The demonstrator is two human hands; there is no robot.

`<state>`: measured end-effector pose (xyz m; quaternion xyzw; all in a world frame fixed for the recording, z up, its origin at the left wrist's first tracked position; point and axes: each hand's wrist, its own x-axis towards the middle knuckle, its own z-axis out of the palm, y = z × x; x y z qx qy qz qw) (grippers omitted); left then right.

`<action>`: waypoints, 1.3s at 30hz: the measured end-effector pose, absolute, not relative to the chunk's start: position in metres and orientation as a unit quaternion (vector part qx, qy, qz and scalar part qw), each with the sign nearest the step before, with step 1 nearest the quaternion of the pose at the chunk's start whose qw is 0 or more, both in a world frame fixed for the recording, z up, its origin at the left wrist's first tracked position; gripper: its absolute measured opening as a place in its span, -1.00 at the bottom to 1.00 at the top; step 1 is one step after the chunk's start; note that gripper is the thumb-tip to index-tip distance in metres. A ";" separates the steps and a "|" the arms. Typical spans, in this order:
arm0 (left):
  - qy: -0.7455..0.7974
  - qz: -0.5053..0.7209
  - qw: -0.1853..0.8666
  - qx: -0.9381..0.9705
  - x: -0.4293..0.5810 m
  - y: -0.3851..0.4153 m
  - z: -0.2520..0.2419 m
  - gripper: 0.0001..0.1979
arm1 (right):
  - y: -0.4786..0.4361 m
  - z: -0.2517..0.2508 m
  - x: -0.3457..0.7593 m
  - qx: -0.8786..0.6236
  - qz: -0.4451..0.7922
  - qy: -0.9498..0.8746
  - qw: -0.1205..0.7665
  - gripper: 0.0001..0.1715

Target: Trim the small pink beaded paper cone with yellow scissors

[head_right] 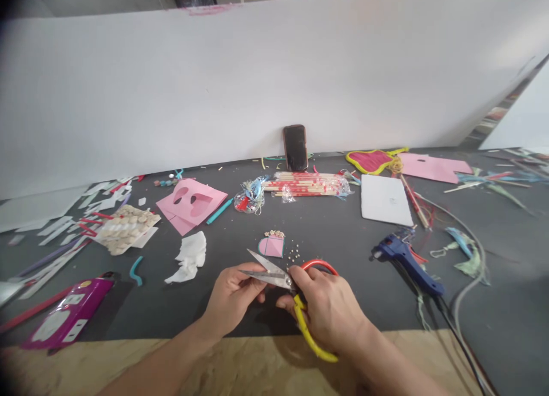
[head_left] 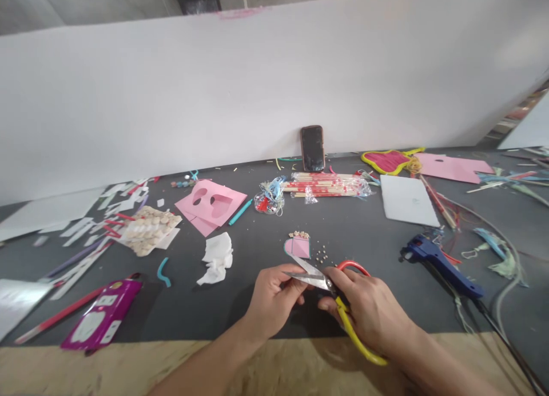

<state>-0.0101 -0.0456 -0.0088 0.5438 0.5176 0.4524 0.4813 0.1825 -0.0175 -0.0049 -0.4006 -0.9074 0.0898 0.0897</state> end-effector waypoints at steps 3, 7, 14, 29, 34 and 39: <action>0.511 0.452 0.484 0.548 -0.010 -0.046 -0.008 -0.68 | -0.019 -0.005 0.183 -0.403 0.085 -0.907 0.093 -0.61; 0.505 0.456 0.488 0.547 -0.009 -0.046 -0.006 -0.70 | -0.018 -0.007 0.183 -0.406 0.073 -0.906 0.099 -0.58; 0.514 0.445 0.471 0.562 -0.013 -0.047 -0.005 -0.76 | -0.014 -0.002 0.181 -0.397 0.045 -0.910 0.113 -0.26; 0.468 0.406 0.601 0.504 -0.016 -0.042 -0.002 -0.75 | -0.017 -0.007 0.181 -0.393 0.100 -0.909 0.098 -0.60; 0.485 0.417 0.585 0.500 -0.012 -0.042 -0.006 -0.72 | -0.019 -0.005 0.181 -0.399 0.098 -0.907 0.094 -0.69; 0.492 0.423 0.559 0.516 -0.011 -0.041 -0.009 -0.71 | -0.018 -0.005 0.181 -0.403 0.096 -0.905 0.094 -0.68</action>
